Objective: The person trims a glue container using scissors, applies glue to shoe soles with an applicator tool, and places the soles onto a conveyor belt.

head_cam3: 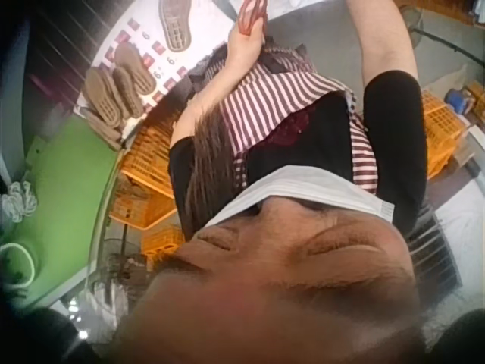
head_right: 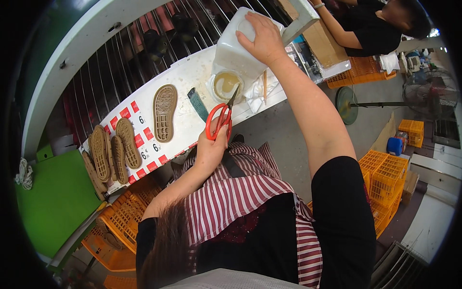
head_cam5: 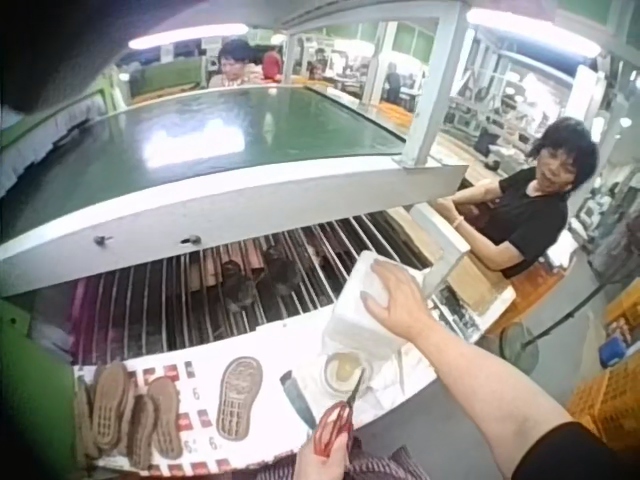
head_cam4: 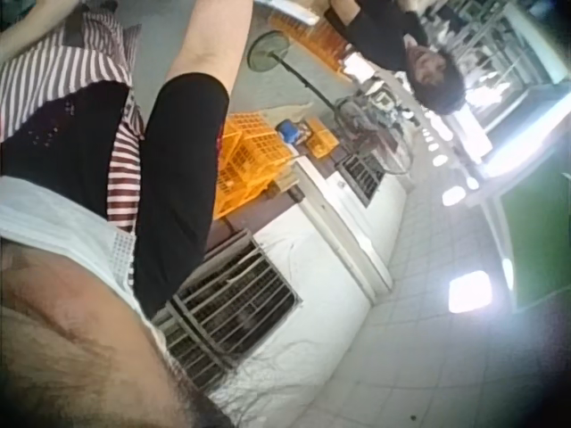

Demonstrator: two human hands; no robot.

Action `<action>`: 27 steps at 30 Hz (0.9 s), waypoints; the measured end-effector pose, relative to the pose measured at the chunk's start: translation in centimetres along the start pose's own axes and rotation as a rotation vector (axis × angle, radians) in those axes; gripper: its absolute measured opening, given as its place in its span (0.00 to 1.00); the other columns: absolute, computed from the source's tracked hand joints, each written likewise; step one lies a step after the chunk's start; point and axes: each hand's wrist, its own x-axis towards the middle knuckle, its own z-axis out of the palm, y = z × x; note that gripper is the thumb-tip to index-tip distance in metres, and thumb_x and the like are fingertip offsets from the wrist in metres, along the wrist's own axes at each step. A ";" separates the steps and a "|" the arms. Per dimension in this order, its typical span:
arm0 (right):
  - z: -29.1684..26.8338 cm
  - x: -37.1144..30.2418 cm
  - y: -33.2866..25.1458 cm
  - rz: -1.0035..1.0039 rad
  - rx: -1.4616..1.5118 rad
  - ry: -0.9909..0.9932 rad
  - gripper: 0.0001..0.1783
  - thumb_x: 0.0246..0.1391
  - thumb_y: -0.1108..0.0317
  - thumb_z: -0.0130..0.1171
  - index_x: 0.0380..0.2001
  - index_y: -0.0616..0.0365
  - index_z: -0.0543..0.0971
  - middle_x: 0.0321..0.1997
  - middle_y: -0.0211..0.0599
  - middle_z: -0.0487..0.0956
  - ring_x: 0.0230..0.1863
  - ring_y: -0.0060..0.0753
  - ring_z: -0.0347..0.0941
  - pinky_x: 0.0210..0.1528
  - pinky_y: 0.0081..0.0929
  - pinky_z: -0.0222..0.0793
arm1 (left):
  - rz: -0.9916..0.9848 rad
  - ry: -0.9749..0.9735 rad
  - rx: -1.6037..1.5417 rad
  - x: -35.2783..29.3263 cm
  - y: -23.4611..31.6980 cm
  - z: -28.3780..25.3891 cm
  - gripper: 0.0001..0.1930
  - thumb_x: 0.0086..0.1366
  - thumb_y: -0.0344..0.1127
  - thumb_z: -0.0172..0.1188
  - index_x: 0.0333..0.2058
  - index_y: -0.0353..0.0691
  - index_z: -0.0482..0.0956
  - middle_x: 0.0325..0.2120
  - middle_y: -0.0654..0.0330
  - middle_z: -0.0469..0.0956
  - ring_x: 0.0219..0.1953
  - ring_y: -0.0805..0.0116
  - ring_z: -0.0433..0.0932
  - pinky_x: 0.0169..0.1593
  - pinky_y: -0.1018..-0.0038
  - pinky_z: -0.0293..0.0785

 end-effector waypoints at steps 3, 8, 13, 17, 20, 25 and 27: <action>0.1 0.1 -0.2 -0.005 -0.002 0.001 0.29 0.48 0.52 0.59 0.49 0.59 0.74 0.55 0.45 0.73 0.58 0.46 0.66 0.61 0.38 0.59 | 0.054 0.027 0.114 -0.7 -0.4 -1.4 0.14 0.66 0.32 0.51 0.48 0.32 0.71 0.27 0.58 0.75 0.22 0.74 0.71 0.28 0.76 0.69; 0.1 0.4 0.1 -0.032 0.048 0.026 0.28 0.47 0.54 0.60 0.48 0.61 0.74 0.54 0.47 0.73 0.57 0.47 0.67 0.60 0.38 0.60 | 0.033 -0.102 0.163 0.1 1.2 -3.5 0.16 0.65 0.32 0.52 0.49 0.32 0.72 0.36 0.51 0.78 0.38 0.68 0.76 0.44 0.73 0.71; -0.4 0.3 0.0 -0.052 0.029 0.013 0.27 0.47 0.57 0.61 0.48 0.61 0.74 0.54 0.48 0.73 0.56 0.48 0.67 0.59 0.38 0.61 | 0.018 -0.189 0.284 1.8 2.5 -4.5 0.15 0.64 0.32 0.53 0.47 0.33 0.73 0.36 0.47 0.78 0.40 0.60 0.77 0.46 0.70 0.70; -0.5 0.1 -0.2 -0.027 0.008 -0.006 0.28 0.48 0.56 0.60 0.50 0.60 0.73 0.56 0.46 0.72 0.57 0.47 0.67 0.61 0.38 0.60 | -0.011 -0.209 0.273 2.1 3.2 -4.7 0.14 0.64 0.32 0.53 0.47 0.33 0.73 0.36 0.47 0.77 0.39 0.58 0.77 0.46 0.70 0.70; -0.5 0.1 -0.4 0.023 -0.007 -0.015 0.28 0.48 0.55 0.60 0.51 0.59 0.73 0.56 0.46 0.72 0.58 0.46 0.66 0.61 0.38 0.59 | 0.015 -0.192 0.274 2.2 2.2 -4.4 0.14 0.64 0.31 0.53 0.47 0.33 0.73 0.36 0.46 0.76 0.39 0.56 0.76 0.46 0.69 0.70; -0.1 0.1 0.2 0.022 0.013 0.001 0.28 0.48 0.54 0.60 0.51 0.59 0.73 0.55 0.46 0.72 0.58 0.45 0.66 0.61 0.37 0.59 | 0.208 -0.082 0.262 2.1 0.1 -2.9 0.11 0.63 0.30 0.53 0.43 0.31 0.73 0.34 0.46 0.75 0.39 0.52 0.75 0.46 0.70 0.69; -0.5 0.0 -0.1 0.011 0.014 0.000 0.27 0.49 0.59 0.61 0.50 0.62 0.72 0.55 0.49 0.72 0.57 0.48 0.67 0.60 0.38 0.60 | 0.252 -0.041 0.222 2.1 -1.2 -2.5 0.11 0.63 0.29 0.53 0.43 0.32 0.73 0.34 0.47 0.74 0.39 0.53 0.75 0.46 0.69 0.69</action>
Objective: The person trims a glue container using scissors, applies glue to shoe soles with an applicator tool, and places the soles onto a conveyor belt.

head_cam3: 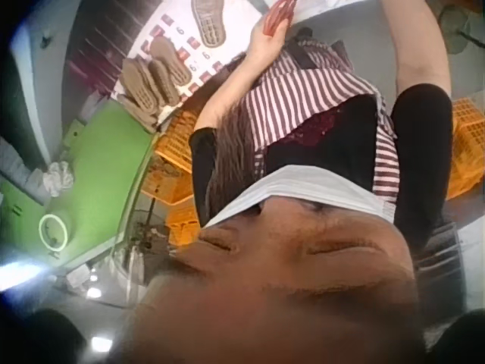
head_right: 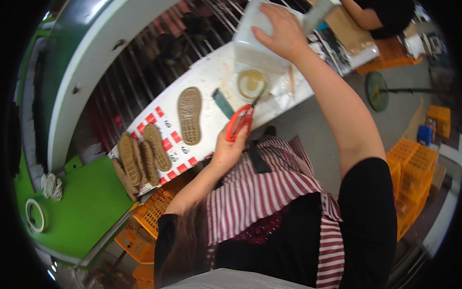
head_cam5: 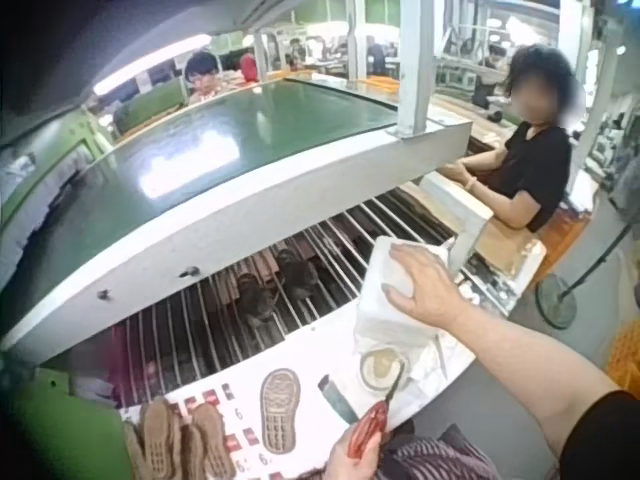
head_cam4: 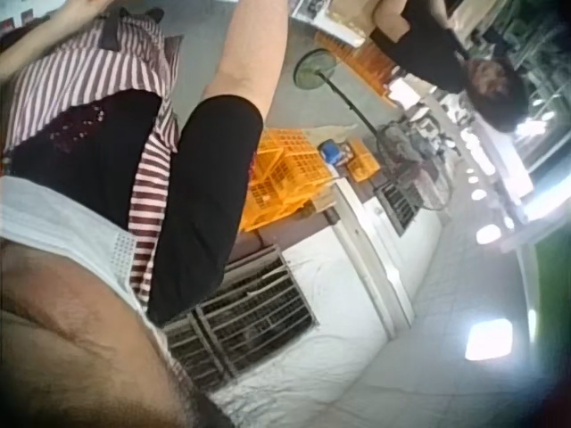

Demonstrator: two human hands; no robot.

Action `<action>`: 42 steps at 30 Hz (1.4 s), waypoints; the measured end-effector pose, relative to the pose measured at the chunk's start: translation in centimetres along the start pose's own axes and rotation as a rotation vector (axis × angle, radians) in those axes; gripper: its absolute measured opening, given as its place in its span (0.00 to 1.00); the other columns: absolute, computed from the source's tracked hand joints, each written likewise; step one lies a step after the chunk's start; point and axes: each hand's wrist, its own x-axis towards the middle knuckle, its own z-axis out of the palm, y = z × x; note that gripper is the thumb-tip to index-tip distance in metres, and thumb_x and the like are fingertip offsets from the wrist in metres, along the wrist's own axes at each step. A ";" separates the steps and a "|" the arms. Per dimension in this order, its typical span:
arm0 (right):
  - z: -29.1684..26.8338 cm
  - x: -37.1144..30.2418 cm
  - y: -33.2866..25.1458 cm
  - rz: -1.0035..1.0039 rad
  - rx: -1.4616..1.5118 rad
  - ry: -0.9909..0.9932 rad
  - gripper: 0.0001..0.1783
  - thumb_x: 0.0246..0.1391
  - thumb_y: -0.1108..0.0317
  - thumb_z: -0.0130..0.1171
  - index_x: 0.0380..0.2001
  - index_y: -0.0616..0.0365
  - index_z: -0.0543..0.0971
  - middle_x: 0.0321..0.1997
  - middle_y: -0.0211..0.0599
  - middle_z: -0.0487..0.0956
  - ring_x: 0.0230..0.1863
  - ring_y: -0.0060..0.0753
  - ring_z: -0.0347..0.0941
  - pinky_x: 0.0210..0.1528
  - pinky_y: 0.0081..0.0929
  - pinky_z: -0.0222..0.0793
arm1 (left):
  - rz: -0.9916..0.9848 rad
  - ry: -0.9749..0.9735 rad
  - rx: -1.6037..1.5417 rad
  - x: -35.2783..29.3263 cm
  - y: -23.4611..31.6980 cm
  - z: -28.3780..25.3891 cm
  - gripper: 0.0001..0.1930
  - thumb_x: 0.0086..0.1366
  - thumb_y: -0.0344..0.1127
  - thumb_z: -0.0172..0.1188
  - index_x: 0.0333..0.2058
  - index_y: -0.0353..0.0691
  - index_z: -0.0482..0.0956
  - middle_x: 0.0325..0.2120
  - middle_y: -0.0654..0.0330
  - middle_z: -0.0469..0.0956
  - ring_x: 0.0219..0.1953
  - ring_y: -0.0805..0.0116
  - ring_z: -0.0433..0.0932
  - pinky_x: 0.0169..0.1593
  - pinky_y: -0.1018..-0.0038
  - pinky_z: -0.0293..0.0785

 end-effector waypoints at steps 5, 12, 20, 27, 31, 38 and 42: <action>-0.3 0.7 -0.5 -0.056 0.041 0.017 0.28 0.48 0.58 0.62 0.50 0.62 0.73 0.54 0.48 0.73 0.56 0.49 0.67 0.60 0.37 0.60 | -0.213 -0.004 -0.081 -0.2 0.1 1.0 0.16 0.65 0.31 0.52 0.51 0.32 0.70 0.41 0.51 0.76 0.45 0.63 0.75 0.50 0.73 0.68; 0.6 -0.1 0.7 0.015 -0.003 -0.014 0.31 0.48 0.50 0.59 0.52 0.58 0.72 0.57 0.43 0.71 0.60 0.44 0.64 0.62 0.39 0.56 | -0.260 -0.045 -0.094 -2.0 2.3 -1.0 0.19 0.66 0.31 0.50 0.55 0.31 0.67 0.45 0.50 0.76 0.48 0.66 0.74 0.53 0.73 0.68; 0.3 -0.1 0.3 0.012 -0.001 -0.031 0.31 0.48 0.51 0.59 0.52 0.59 0.72 0.58 0.42 0.71 0.60 0.43 0.63 0.62 0.38 0.56 | -0.255 -0.180 -0.015 0.1 3.3 -3.3 0.19 0.64 0.31 0.52 0.53 0.31 0.69 0.44 0.49 0.76 0.47 0.63 0.75 0.53 0.72 0.67; 0.1 -0.1 0.4 0.023 0.015 -0.034 0.32 0.47 0.51 0.60 0.52 0.59 0.71 0.58 0.42 0.70 0.60 0.43 0.63 0.62 0.39 0.56 | -0.190 -0.216 0.075 1.4 3.3 -3.2 0.15 0.64 0.30 0.52 0.49 0.33 0.72 0.42 0.49 0.76 0.44 0.61 0.75 0.50 0.70 0.68; 0.1 0.0 0.3 0.042 0.016 -0.036 0.32 0.47 0.51 0.60 0.52 0.58 0.71 0.57 0.42 0.71 0.60 0.43 0.63 0.62 0.39 0.56 | -0.061 -0.130 0.001 0.3 0.9 -1.9 0.17 0.65 0.30 0.52 0.52 0.31 0.70 0.45 0.49 0.75 0.47 0.61 0.74 0.53 0.71 0.67; 0.0 0.1 0.2 0.022 0.015 -0.029 0.31 0.46 0.52 0.61 0.51 0.59 0.72 0.56 0.43 0.71 0.59 0.44 0.64 0.62 0.39 0.57 | -0.081 -0.110 -0.071 -0.2 0.1 -1.4 0.19 0.66 0.29 0.51 0.55 0.31 0.67 0.48 0.49 0.74 0.53 0.62 0.72 0.57 0.71 0.64; 0.1 0.2 0.2 0.006 0.010 -0.025 0.31 0.46 0.52 0.61 0.51 0.59 0.73 0.56 0.44 0.72 0.58 0.45 0.65 0.61 0.39 0.57 | -0.198 -0.163 -0.100 -0.1 2.7 -2.0 0.20 0.66 0.29 0.50 0.56 0.31 0.66 0.49 0.50 0.74 0.53 0.63 0.72 0.57 0.72 0.64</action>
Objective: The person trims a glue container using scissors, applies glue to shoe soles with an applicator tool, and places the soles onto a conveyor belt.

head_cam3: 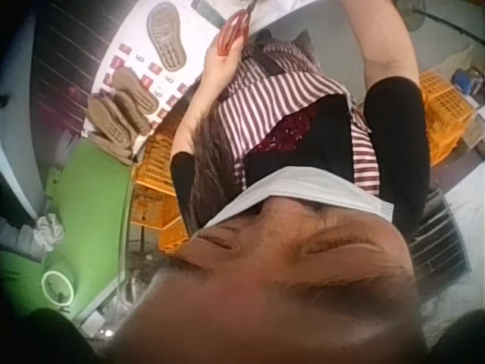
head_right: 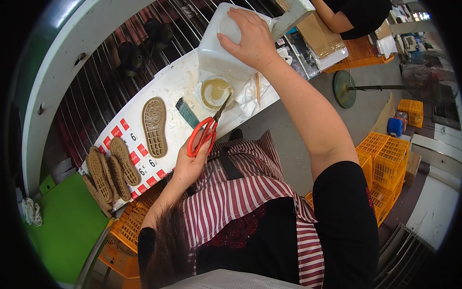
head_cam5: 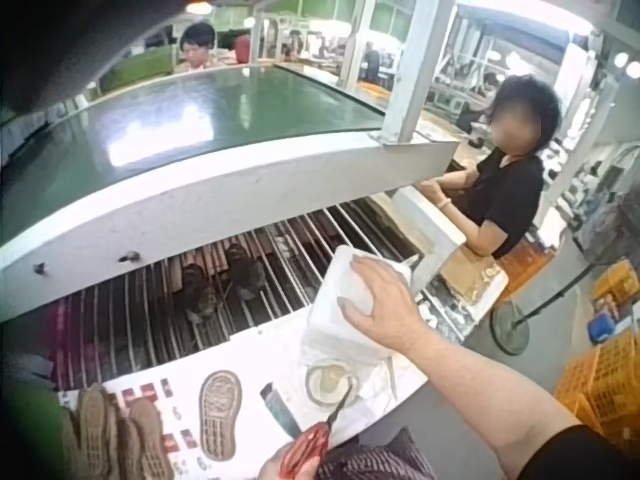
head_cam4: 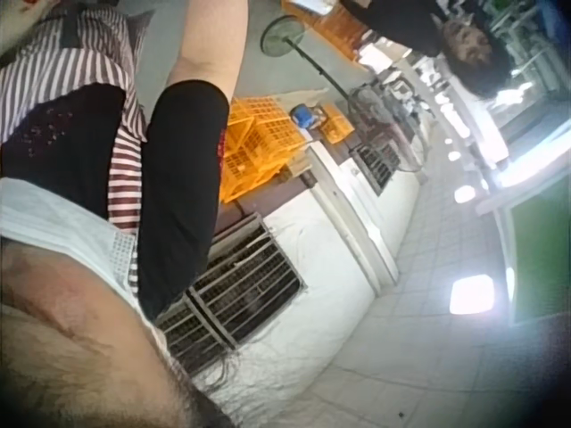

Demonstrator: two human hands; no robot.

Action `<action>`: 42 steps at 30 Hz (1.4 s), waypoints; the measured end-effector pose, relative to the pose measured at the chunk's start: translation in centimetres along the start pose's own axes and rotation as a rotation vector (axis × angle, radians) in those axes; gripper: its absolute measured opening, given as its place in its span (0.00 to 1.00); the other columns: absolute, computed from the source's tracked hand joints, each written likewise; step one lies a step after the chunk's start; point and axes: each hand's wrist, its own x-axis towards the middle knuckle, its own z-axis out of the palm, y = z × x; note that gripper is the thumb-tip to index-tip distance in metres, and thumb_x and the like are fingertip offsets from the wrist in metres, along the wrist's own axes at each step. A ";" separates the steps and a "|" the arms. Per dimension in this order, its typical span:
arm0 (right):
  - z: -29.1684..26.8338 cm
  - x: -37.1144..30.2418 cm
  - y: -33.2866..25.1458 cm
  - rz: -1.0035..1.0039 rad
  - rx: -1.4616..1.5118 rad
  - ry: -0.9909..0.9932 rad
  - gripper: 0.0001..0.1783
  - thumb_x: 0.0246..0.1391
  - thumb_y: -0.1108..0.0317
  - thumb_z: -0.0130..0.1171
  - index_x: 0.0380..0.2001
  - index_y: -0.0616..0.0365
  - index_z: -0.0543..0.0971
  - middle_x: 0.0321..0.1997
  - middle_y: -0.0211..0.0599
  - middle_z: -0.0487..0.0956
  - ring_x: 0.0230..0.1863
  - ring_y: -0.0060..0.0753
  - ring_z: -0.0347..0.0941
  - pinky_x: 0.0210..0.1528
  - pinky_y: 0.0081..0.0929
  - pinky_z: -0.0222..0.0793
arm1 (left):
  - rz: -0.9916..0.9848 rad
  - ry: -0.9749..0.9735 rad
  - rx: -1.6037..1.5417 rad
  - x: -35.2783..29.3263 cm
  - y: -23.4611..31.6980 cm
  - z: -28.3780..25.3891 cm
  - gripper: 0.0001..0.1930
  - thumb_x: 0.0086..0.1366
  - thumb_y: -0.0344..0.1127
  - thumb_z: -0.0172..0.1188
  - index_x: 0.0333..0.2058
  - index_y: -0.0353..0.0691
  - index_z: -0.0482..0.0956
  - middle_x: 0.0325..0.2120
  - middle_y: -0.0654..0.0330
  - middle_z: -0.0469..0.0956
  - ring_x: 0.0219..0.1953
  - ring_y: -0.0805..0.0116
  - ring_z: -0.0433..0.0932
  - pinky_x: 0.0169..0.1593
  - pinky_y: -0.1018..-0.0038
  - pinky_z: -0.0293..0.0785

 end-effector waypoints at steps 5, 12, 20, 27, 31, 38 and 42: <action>0.0 0.0 0.1 0.005 -0.005 0.003 0.31 0.47 0.52 0.60 0.50 0.60 0.73 0.56 0.44 0.72 0.58 0.45 0.66 0.61 0.39 0.58 | -0.086 -0.059 0.046 0.2 1.6 -0.9 0.19 0.65 0.30 0.51 0.54 0.31 0.67 0.45 0.50 0.76 0.50 0.64 0.74 0.55 0.73 0.66; -0.2 0.0 0.0 0.005 -0.002 0.033 0.28 0.47 0.58 0.62 0.50 0.60 0.73 0.54 0.49 0.72 0.56 0.48 0.67 0.60 0.38 0.61 | -0.121 -0.030 0.133 1.6 1.7 -0.2 0.15 0.65 0.31 0.52 0.48 0.32 0.72 0.36 0.50 0.76 0.37 0.64 0.75 0.44 0.72 0.70; -0.1 -0.6 0.0 0.025 -0.018 0.018 0.30 0.47 0.54 0.61 0.51 0.59 0.72 0.56 0.46 0.72 0.58 0.45 0.66 0.61 0.38 0.58 | -0.051 0.110 0.067 1.8 -1.1 2.8 0.12 0.65 0.31 0.53 0.44 0.30 0.72 0.32 0.49 0.75 0.34 0.61 0.74 0.42 0.71 0.70; 0.3 -0.4 0.0 0.044 0.043 0.013 0.32 0.47 0.51 0.60 0.52 0.59 0.71 0.57 0.44 0.70 0.60 0.43 0.63 0.63 0.39 0.55 | -0.068 0.122 0.022 0.0 0.0 2.0 0.16 0.65 0.32 0.52 0.49 0.29 0.70 0.38 0.54 0.77 0.38 0.70 0.75 0.45 0.74 0.71; -0.2 0.3 -0.1 0.063 0.036 0.028 0.33 0.47 0.52 0.61 0.52 0.61 0.71 0.57 0.45 0.70 0.60 0.45 0.63 0.62 0.39 0.56 | -0.014 0.114 0.002 -1.6 1.8 0.4 0.19 0.66 0.33 0.51 0.53 0.30 0.68 0.42 0.53 0.77 0.45 0.69 0.75 0.50 0.74 0.69; -0.8 -0.7 0.3 0.094 0.167 0.126 0.27 0.46 0.59 0.63 0.49 0.62 0.73 0.53 0.49 0.73 0.56 0.50 0.67 0.60 0.38 0.59 | -0.039 0.091 0.033 -2.6 3.9 0.1 0.19 0.68 0.36 0.50 0.55 0.35 0.69 0.25 0.67 0.72 0.23 0.81 0.67 0.28 0.84 0.66; -1.2 -1.2 -0.4 0.107 0.210 0.288 0.22 0.48 0.66 0.60 0.46 0.62 0.74 0.47 0.48 0.74 0.52 0.48 0.69 0.56 0.39 0.62 | 0.063 0.099 0.028 -3.2 3.3 0.5 0.17 0.69 0.36 0.49 0.54 0.37 0.71 0.17 0.72 0.67 0.16 0.84 0.62 0.19 0.84 0.58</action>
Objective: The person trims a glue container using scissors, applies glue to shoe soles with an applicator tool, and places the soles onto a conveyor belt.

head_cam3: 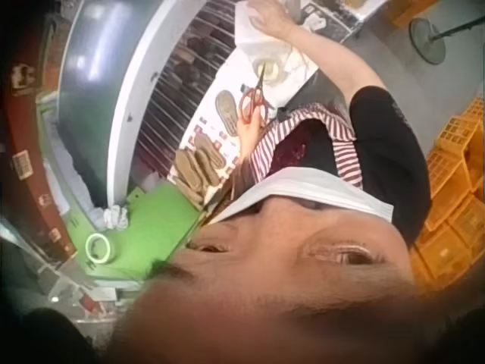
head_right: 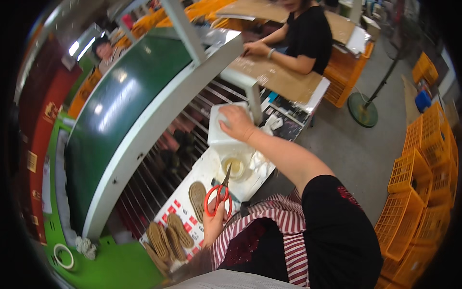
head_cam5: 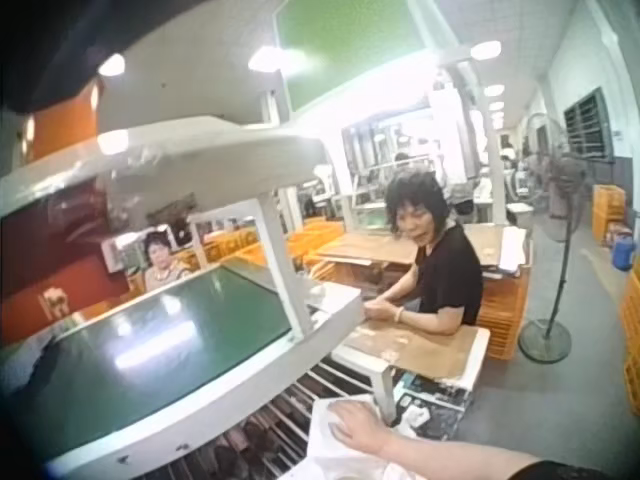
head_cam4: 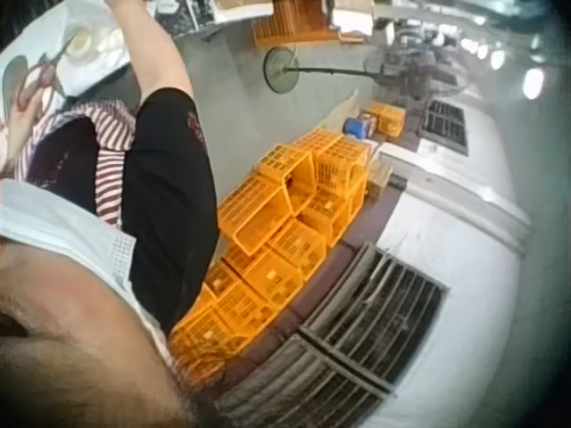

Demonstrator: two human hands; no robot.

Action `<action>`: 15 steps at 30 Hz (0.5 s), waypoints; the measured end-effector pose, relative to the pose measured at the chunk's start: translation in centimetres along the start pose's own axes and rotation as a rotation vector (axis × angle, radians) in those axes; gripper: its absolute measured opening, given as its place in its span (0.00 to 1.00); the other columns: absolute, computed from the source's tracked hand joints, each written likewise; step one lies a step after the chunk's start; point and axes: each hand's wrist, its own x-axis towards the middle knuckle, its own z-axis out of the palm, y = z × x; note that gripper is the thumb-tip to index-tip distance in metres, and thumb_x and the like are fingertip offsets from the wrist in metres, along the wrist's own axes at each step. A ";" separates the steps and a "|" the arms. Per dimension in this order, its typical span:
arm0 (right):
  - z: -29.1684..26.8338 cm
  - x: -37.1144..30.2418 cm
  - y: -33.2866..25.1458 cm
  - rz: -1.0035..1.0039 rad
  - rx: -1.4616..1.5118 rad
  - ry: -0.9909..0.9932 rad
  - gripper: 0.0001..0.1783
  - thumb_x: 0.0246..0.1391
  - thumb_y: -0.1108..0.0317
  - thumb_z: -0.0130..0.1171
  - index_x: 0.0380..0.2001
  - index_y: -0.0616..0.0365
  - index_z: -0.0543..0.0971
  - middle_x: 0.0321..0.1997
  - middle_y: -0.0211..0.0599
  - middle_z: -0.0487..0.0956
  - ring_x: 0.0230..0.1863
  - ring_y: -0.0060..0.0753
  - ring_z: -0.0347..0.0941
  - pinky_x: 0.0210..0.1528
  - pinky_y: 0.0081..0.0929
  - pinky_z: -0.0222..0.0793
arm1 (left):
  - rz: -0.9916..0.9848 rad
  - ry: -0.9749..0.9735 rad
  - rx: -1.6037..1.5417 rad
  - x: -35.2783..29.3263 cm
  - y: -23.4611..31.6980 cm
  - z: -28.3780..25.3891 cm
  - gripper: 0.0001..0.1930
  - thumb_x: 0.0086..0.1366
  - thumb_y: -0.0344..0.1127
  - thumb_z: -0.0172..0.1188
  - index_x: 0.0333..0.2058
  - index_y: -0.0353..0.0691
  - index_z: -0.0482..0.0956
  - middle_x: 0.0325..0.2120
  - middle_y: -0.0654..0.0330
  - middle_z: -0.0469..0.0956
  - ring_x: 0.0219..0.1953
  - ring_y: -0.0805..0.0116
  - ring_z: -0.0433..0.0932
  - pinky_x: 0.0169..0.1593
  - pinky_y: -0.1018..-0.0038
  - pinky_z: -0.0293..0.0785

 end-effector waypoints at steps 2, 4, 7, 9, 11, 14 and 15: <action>-1.0 -0.6 -1.7 -0.051 -0.032 0.101 0.20 0.48 0.68 0.59 0.46 0.62 0.74 0.45 0.47 0.75 0.50 0.48 0.69 0.55 0.40 0.63 | -0.056 0.010 -0.015 -0.9 1.5 0.1 0.17 0.69 0.36 0.48 0.53 0.33 0.70 0.17 0.69 0.68 0.18 0.83 0.64 0.22 0.84 0.60; -1.5 -1.8 -3.9 0.007 -0.023 0.223 0.17 0.50 0.72 0.57 0.45 0.61 0.74 0.38 0.43 0.75 0.42 0.43 0.72 0.47 0.36 0.67 | 0.023 -0.017 0.022 -1.0 1.8 -0.2 0.18 0.70 0.37 0.47 0.54 0.33 0.69 0.18 0.68 0.68 0.18 0.83 0.63 0.22 0.84 0.60; -3.8 -5.6 -9.8 0.447 0.652 -0.236 0.20 0.55 0.70 0.55 0.51 0.61 0.70 0.32 0.34 0.74 0.35 0.27 0.72 0.40 0.27 0.69 | 0.117 -0.038 0.037 -0.1 2.9 0.1 0.20 0.70 0.38 0.46 0.56 0.33 0.65 0.21 0.67 0.69 0.19 0.83 0.63 0.24 0.84 0.61; -4.9 -8.4 -13.6 0.574 0.878 -0.511 0.26 0.58 0.67 0.54 0.58 0.62 0.62 0.34 0.33 0.74 0.36 0.23 0.71 0.40 0.26 0.69 | 0.103 -0.084 0.051 0.2 2.8 -0.3 0.23 0.70 0.36 0.45 0.60 0.32 0.58 0.33 0.60 0.73 0.29 0.79 0.71 0.31 0.82 0.68; -5.8 -9.2 -16.3 0.582 0.863 -0.617 0.31 0.59 0.66 0.54 0.62 0.63 0.57 0.36 0.34 0.74 0.37 0.24 0.71 0.41 0.27 0.69 | 0.278 -0.060 0.020 1.3 1.7 0.8 0.22 0.71 0.34 0.43 0.61 0.33 0.57 0.38 0.57 0.73 0.36 0.74 0.72 0.38 0.79 0.69; -5.9 -9.8 -16.3 0.618 0.928 -0.553 0.44 0.58 0.64 0.56 0.66 0.64 0.42 0.46 0.45 0.71 0.42 0.32 0.71 0.46 0.30 0.70 | 0.488 -0.163 0.237 1.8 1.8 0.9 0.25 0.69 0.27 0.42 0.63 0.31 0.50 0.58 0.47 0.62 0.57 0.61 0.67 0.55 0.72 0.66; -6.2 -9.5 -16.8 0.627 0.852 -0.533 0.44 0.58 0.64 0.56 0.66 0.63 0.42 0.47 0.45 0.70 0.44 0.32 0.72 0.47 0.29 0.70 | 0.563 -0.123 0.365 2.2 0.7 0.6 0.27 0.69 0.28 0.43 0.64 0.31 0.46 0.58 0.46 0.61 0.57 0.59 0.67 0.57 0.70 0.65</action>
